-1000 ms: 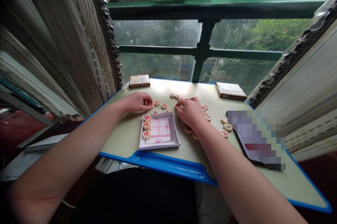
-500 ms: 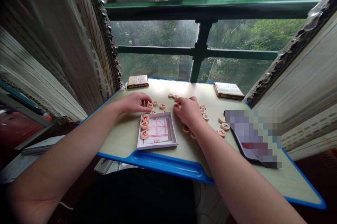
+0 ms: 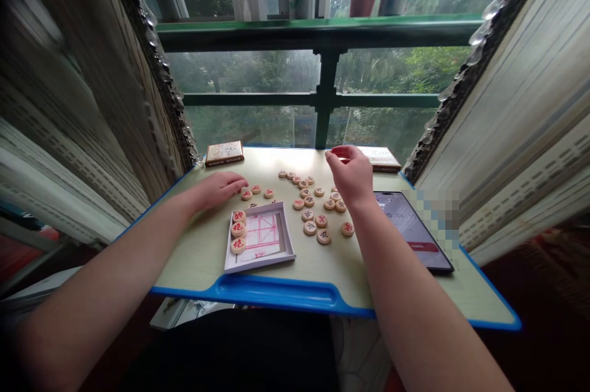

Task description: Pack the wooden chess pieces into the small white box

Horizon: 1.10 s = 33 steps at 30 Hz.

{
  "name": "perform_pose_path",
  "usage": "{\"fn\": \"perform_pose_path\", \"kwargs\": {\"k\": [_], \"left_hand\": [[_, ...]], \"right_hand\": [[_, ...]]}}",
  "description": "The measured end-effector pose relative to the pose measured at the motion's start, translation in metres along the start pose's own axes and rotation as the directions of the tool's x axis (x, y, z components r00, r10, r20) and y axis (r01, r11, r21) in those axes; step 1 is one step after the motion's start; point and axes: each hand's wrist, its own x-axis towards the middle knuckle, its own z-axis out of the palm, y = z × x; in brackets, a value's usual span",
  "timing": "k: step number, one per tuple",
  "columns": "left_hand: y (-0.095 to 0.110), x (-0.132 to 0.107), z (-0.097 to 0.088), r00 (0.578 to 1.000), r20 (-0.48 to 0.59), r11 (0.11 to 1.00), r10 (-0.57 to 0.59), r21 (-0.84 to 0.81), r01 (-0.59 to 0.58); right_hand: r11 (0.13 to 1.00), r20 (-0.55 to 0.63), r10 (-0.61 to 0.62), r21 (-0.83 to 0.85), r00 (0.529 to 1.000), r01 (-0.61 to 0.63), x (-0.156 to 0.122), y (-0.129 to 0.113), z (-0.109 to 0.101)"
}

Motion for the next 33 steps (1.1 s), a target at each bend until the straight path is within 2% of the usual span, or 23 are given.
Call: {"fn": "perform_pose_path", "kwargs": {"k": [6, 11, 14, 17, 20, 22, 24, 26, 27, 28, 30, 31, 33], "left_hand": [[0.0, -0.001, 0.001, 1.0, -0.013, 1.0, 0.009, -0.01, -0.009], [-0.002, -0.002, 0.0, 0.992, -0.129, 1.0, -0.011, -0.027, 0.007], [-0.001, -0.003, -0.002, 0.987, -0.158, 0.999, -0.022, -0.036, 0.017], [0.004, -0.004, -0.004, 0.991, -0.137, 0.996, 0.005, -0.082, -0.017], [0.011, -0.005, -0.005, 0.99, -0.134, 0.991, 0.041, -0.118, -0.057], [0.013, -0.005, -0.006, 0.985, -0.162, 0.993, 0.057, -0.096, -0.073], [0.014, -0.005, -0.005, 0.979, -0.189, 0.994, 0.07, -0.073, -0.085], [0.013, -0.004, -0.004, 0.976, -0.202, 0.994, 0.08, -0.058, -0.093], [0.013, -0.004, -0.004, 0.976, -0.201, 0.994, 0.082, -0.051, -0.094], [0.012, -0.004, -0.003, 0.977, -0.195, 0.995, 0.084, -0.045, -0.094], [0.011, -0.004, -0.001, 0.981, -0.173, 0.995, 0.087, -0.033, -0.094], [0.011, -0.004, -0.001, 0.983, -0.16, 0.995, 0.088, -0.027, -0.093], [0.01, -0.004, -0.001, 0.986, -0.142, 0.996, 0.089, -0.015, -0.092]], "right_hand": [[0.983, 0.103, -0.077, -0.16, 0.992, 0.093, -0.007, -0.004, 0.002], [0.98, 0.135, -0.084, -0.169, 0.987, 0.106, -0.009, -0.003, 0.005], [0.978, 0.138, -0.086, -0.177, 0.987, 0.11, -0.011, -0.004, 0.006], [0.983, 0.184, -0.1, -0.132, 0.978, 0.126, -0.017, -0.009, 0.01], [0.987, 0.287, -0.16, 0.029, 0.944, 0.158, -0.03, -0.019, 0.017], [0.97, 0.387, -0.24, 0.135, 0.89, 0.202, -0.042, -0.027, 0.023], [0.942, 0.486, -0.334, 0.182, 0.808, 0.281, -0.057, -0.035, 0.028], [0.905, 0.605, -0.422, 0.229, 0.676, 0.36, -0.072, -0.042, 0.033], [0.881, 0.666, -0.463, 0.272, 0.585, 0.387, -0.078, -0.044, 0.036], [0.859, 0.698, -0.494, 0.301, 0.518, 0.414, -0.084, -0.046, 0.038], [0.826, 0.745, -0.524, 0.326, 0.413, 0.46, -0.093, -0.048, 0.043], [0.813, 0.759, -0.531, 0.331, 0.377, 0.478, -0.095, -0.048, 0.045], [0.803, 0.774, -0.528, 0.321, 0.349, 0.503, -0.097, -0.046, 0.048]]}}
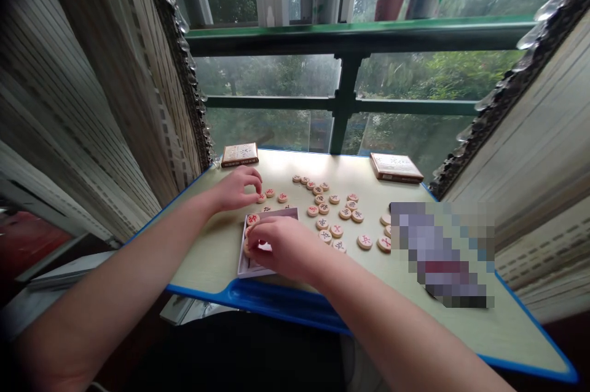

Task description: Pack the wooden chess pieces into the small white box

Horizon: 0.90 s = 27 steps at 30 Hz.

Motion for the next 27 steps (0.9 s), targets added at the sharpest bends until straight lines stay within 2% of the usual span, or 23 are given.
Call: {"fn": "perform_pose_path", "kwargs": {"k": [5, 13, 23, 27], "left_hand": [[0.0012, 0.0003, -0.0029, 1.0, -0.01, 1.0, 0.004, 0.015, -0.004], [0.0045, -0.0011, -0.004, 1.0, 0.012, 1.0, -0.01, 0.029, 0.009], [0.005, -0.0011, -0.004, 1.0, 0.021, 1.0, 0.01, 0.013, -0.011], [0.0057, -0.0011, -0.0036, 1.0, 0.028, 1.0, -0.004, -0.004, 0.005]], "right_hand": [[1.0, 0.005, 0.026, -0.012, 1.0, -0.026, -0.0003, 0.0034, 0.0007], [0.997, 0.001, -0.022, -0.071, 1.0, 0.022, -0.0026, 0.0038, 0.0026], [0.995, 0.072, -0.007, -0.097, 0.997, 0.014, -0.0039, 0.0011, -0.0006], [0.996, 0.027, 0.007, -0.093, 1.0, -0.004, -0.0049, -0.001, -0.0029]]}}
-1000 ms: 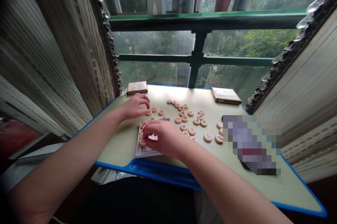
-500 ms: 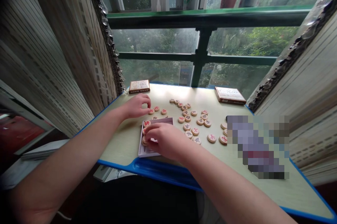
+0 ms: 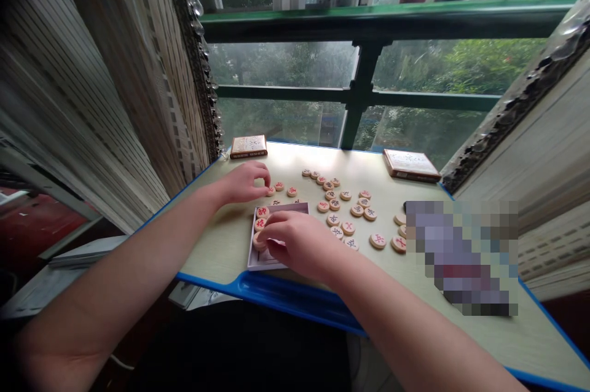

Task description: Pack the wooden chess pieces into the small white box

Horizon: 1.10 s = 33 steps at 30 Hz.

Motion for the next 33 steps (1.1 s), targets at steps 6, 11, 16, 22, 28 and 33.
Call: {"fn": "perform_pose_path", "kwargs": {"k": [6, 11, 16, 22, 28, 33], "left_hand": [[0.001, 0.001, 0.003, 1.0, 0.021, 0.997, 0.007, -0.07, -0.006], [0.001, 0.001, 0.003, 1.0, 0.025, 0.999, 0.002, -0.04, -0.001], [0.0, 0.0, 0.001, 1.0, 0.03, 1.0, 0.001, -0.005, -0.001], [0.0, 0.0, 0.0, 0.999, 0.037, 1.0, 0.008, 0.005, -0.008], [0.002, 0.002, 0.008, 1.0, 0.005, 1.0, 0.02, -0.001, -0.02], [0.003, 0.005, 0.017, 0.998, -0.042, 0.999, 0.048, -0.013, -0.049]], "right_hand": [[1.0, 0.026, 0.024, -0.015, 0.999, -0.024, 0.001, 0.004, 0.003], [1.0, 0.025, 0.012, -0.029, 1.0, -0.012, 0.001, 0.008, 0.006], [1.0, 0.004, 0.005, -0.027, 1.0, -0.005, 0.001, 0.009, 0.006], [0.998, -0.029, 0.011, -0.057, 1.0, -0.013, 0.0, 0.008, 0.004], [0.954, -0.23, 0.235, -0.13, 0.944, -0.269, 0.003, 0.034, -0.011], [0.732, -0.426, 0.52, -0.225, 0.74, -0.643, 0.001, 0.079, -0.032]]}}
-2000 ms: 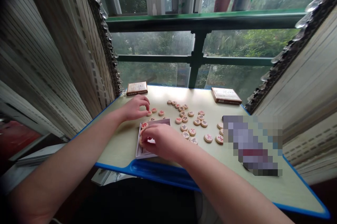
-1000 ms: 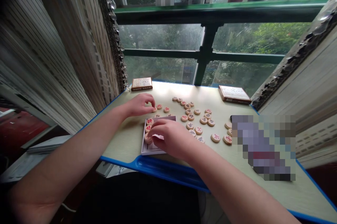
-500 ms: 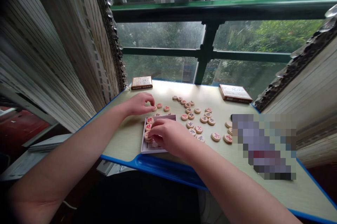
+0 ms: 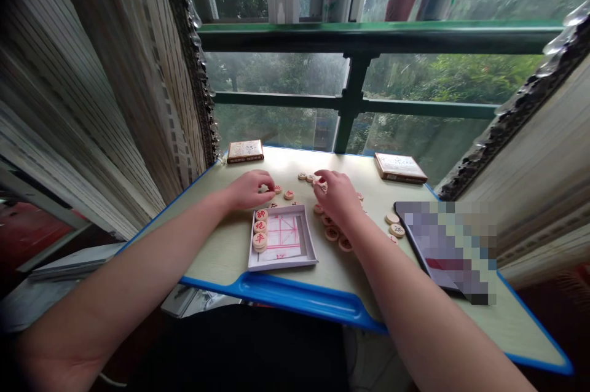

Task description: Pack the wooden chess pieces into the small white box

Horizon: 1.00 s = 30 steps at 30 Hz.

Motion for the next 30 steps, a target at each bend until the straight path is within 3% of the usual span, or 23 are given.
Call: {"fn": "perform_pose_path", "kwargs": {"k": [4, 9, 23, 28, 30], "left_hand": [[0.001, -0.002, -0.001, 1.0, 0.002, 0.998, -0.007, -0.059, 0.007], [0.001, -0.003, 0.0, 1.0, 0.025, 0.99, -0.01, -0.137, 0.014], [0.005, -0.003, 0.001, 1.0, 0.024, 0.998, 0.013, -0.064, -0.011], [0.005, -0.003, 0.0, 0.999, 0.03, 0.998, -0.01, -0.054, 0.012], [0.005, -0.003, -0.001, 0.999, 0.034, 0.999, -0.005, -0.041, 0.006]], "right_hand": [[0.981, 0.072, 0.052, -0.192, 0.996, -0.037, 0.01, 0.021, 0.004], [0.969, 0.247, -0.001, -0.238, 0.969, 0.061, 0.009, 0.022, 0.01], [0.971, 0.14, -0.119, -0.191, 0.983, 0.144, 0.003, 0.003, 0.009], [0.978, -0.021, -0.205, -0.05, 0.979, 0.204, -0.006, -0.011, 0.003], [0.958, -0.019, -0.284, 0.03, 0.959, 0.284, -0.012, -0.021, -0.001]]}}
